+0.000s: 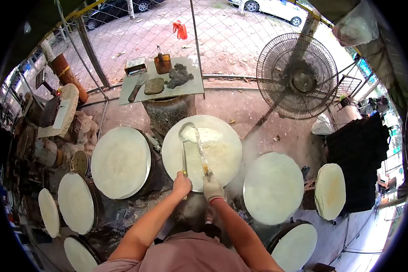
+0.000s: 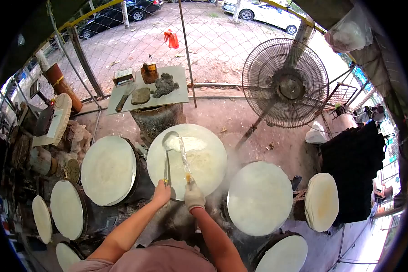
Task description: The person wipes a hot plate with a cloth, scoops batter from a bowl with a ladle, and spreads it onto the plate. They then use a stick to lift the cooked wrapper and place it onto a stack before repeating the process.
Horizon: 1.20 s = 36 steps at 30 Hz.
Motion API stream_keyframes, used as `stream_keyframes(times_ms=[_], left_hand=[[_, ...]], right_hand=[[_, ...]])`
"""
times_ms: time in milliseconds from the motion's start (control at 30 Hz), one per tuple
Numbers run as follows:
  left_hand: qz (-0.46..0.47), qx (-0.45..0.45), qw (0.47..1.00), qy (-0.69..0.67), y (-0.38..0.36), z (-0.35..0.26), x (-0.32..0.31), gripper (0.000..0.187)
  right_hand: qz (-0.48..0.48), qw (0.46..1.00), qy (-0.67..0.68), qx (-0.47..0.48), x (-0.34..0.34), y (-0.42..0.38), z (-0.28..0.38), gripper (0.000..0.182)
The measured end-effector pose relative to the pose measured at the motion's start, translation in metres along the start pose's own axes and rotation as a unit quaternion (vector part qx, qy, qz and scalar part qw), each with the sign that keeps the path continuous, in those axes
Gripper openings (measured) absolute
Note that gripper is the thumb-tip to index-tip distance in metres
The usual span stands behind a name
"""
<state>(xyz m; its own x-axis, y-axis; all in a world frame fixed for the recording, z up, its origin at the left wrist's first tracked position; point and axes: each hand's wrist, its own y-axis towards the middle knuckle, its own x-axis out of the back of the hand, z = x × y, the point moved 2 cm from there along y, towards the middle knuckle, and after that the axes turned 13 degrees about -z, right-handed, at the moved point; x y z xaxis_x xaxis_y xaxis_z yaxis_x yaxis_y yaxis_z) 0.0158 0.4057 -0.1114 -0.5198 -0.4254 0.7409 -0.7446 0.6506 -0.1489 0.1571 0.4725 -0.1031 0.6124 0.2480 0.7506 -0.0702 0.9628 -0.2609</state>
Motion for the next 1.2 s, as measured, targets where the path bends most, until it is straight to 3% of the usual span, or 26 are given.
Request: stream_keyframes(times_ms=[33,100,133,167,200,267,367,400,433,467,533,567,633,700,733,767,800,833,900,1067,1200], left_hand=[[-0.002,0.001,1.0,-0.002,-0.002,0.0,0.001,0.025],[0.038,0.121,0.985,-0.117,-0.008,-0.001,0.004,0.022],[0.036,0.121,0.985,-0.118,-0.009,-0.003,0.008,0.022],[0.066,0.166,0.963,-0.203,-0.01,-0.004,0.01,0.018],[0.096,0.209,0.93,-0.286,-0.011,-0.005,0.012,0.014],[0.108,0.21,0.922,-0.309,-0.013,-0.011,0.018,0.011],[0.121,0.228,0.899,-0.355,-0.013,-0.013,0.012,0.01],[0.121,0.248,0.884,-0.378,-0.013,-0.012,0.01,0.011],[0.121,0.247,0.884,-0.378,-0.013,-0.014,0.011,0.011],[0.134,0.265,0.86,-0.415,-0.012,-0.016,0.011,0.011],[0.158,0.333,0.784,-0.5,-0.009,-0.027,0.021,0.012],[0.158,0.331,0.784,-0.501,-0.007,-0.024,0.037,0.012],[0.346,0.352,0.549,-0.674,-0.007,-0.015,0.072,0.012],[0.291,0.249,0.629,-0.677,-0.038,-0.03,0.127,0.011],[0.272,0.225,0.661,-0.662,-0.05,-0.031,0.141,0.008],[0.273,0.227,0.662,-0.661,-0.055,-0.034,0.146,0.008],[0.273,0.227,0.664,-0.658,-0.057,-0.038,0.15,0.008],[0.272,0.226,0.666,-0.656,-0.058,-0.041,0.152,0.008],[0.282,0.243,0.657,-0.656,-0.055,-0.04,0.148,0.008],[0.288,0.291,0.64,-0.65,-0.075,-0.011,0.15,0.01],[0.266,0.325,0.63,-0.653,-0.097,0.021,0.166,0.01]], right_hand=[[0.0,0.999,0.029,0.02,-0.001,-0.001,-0.002,0.04],[0.002,0.997,0.057,0.043,-0.012,0.003,-0.017,0.039],[0.002,0.984,0.159,0.081,-0.023,0.011,-0.036,0.039],[0.004,0.958,0.26,0.118,-0.027,0.017,-0.045,0.039],[0.005,0.958,0.26,0.12,-0.019,0.017,-0.044,0.039],[-0.111,0.958,0.264,0.03,0.001,0.013,-0.043,0.038],[-0.096,0.974,0.204,0.009,-0.012,0.017,-0.054,0.038],[-0.11,0.977,0.163,0.087,-0.018,0.009,-0.051,0.037],[-0.11,0.977,0.163,0.088,-0.028,0.009,-0.05,0.037],[-0.014,0.966,0.258,0.032,-0.042,0.011,-0.049,0.038],[0.132,0.918,0.361,-0.094,-0.04,0.003,-0.042,0.038],[0.132,0.918,0.361,-0.092,-0.021,-0.006,-0.032,0.038],[0.142,0.875,0.455,-0.088,0.006,-0.018,-0.022,0.036],[0.027,0.863,0.502,-0.045,0.019,-0.016,-0.024,0.034],[-0.022,0.898,0.439,0.001,0.01,0.0,-0.042,0.034],[-0.071,0.925,0.371,0.048,-0.002,0.014,-0.06,0.035],[-0.122,0.983,0.101,0.098,0.012,0.009,-0.049,0.038],[-0.123,0.982,0.101,0.1,0.017,0.009,-0.041,0.038],[-0.047,0.962,-0.19,0.19,0.017,0.007,-0.029,0.04],[-0.051,0.968,-0.209,0.127,0.023,0.017,-0.04,0.038],[-0.072,0.957,-0.241,0.146,0.02,0.017,-0.061,0.04]])
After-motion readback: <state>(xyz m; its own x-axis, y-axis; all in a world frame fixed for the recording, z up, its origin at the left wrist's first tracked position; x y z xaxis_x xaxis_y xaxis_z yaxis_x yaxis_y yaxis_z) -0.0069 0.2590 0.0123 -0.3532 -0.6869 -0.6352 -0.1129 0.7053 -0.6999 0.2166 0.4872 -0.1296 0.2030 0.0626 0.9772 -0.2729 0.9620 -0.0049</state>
